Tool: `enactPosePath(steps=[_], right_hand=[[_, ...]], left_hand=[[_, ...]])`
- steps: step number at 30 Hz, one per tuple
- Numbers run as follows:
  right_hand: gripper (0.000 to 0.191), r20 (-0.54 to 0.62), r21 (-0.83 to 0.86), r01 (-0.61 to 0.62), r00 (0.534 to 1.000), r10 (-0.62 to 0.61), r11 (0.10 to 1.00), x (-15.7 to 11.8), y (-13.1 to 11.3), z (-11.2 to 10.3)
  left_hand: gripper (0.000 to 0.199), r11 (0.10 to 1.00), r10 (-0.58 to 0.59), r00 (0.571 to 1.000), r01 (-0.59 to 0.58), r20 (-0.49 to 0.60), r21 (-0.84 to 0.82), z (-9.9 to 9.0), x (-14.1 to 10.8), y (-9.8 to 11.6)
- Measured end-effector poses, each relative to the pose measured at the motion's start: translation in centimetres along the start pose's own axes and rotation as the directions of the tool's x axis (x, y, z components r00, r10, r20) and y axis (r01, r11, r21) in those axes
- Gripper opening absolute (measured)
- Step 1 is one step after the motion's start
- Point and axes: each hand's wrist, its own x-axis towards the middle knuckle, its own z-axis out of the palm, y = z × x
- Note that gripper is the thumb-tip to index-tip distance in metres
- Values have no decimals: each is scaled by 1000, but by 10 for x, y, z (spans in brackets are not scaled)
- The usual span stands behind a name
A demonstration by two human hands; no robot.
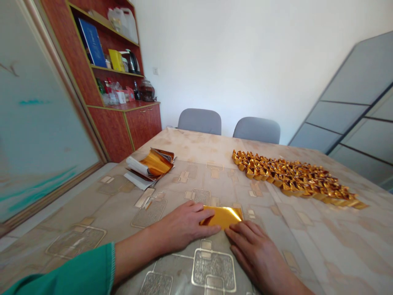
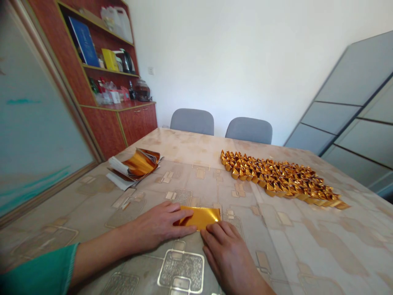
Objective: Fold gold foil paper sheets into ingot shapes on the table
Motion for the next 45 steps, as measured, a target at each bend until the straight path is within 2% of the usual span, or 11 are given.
enactPosePath(steps=[7, 13, 22, 27, 29, 31, 33, 35, 38, 41, 45], right_hand=[[17, 61, 35, -16, 998, 13, 999, 2, -2, -5], [21, 32, 71, -18, 999, 16, 997, 3, -4, -10], [24, -70, -120, 20, 997, -29, 993, -19, 14, -10], [20, -44, -94, -2, 999, -2, 996, -17, 11, -13], [16, -7, -84, -39, 999, 39, 996, -10, 6, -13], [19, -1, -123, -55, 998, 55, 991, -4, 0, -11], [34, -16, -183, -56, 998, 54, 982, 0, -5, -7], [45, -31, -239, -50, 999, 44, 970, 0, -7, -5], [46, -28, -293, -12, 1000, 3, 956, -6, -2, -5], [40, -29, -319, 54, 997, -67, 946, -18, 8, -9], [35, -64, -358, 106, 988, -137, 928, -30, 20, -15]], left_hand=[[34, 997, -37, 999, 38, 4, -72, -14, -28, -8], [38, 994, -68, 997, 71, 39, -78, -18, -48, -12], [30, 988, -108, 993, 112, 41, -110, -23, -43, -5], [22, 971, -192, 980, 196, 42, -137, -15, -27, 12], [27, 966, -216, 973, 225, 82, -126, -12, -18, 20], [45, 969, -220, 970, 229, 100, -89, -9, -10, 25], [55, 970, -225, 969, 232, 101, -65, -6, -7, 28], [55, 968, -238, 966, 245, 100, -62, -5, -7, 28], [47, 960, -258, 962, 266, 87, -88, -6, -14, 26], [27, 956, -261, 965, 264, 36, -130, -8, -25, 20], [21, 971, -182, 982, 171, -55, -169, -9, -37, 10]])
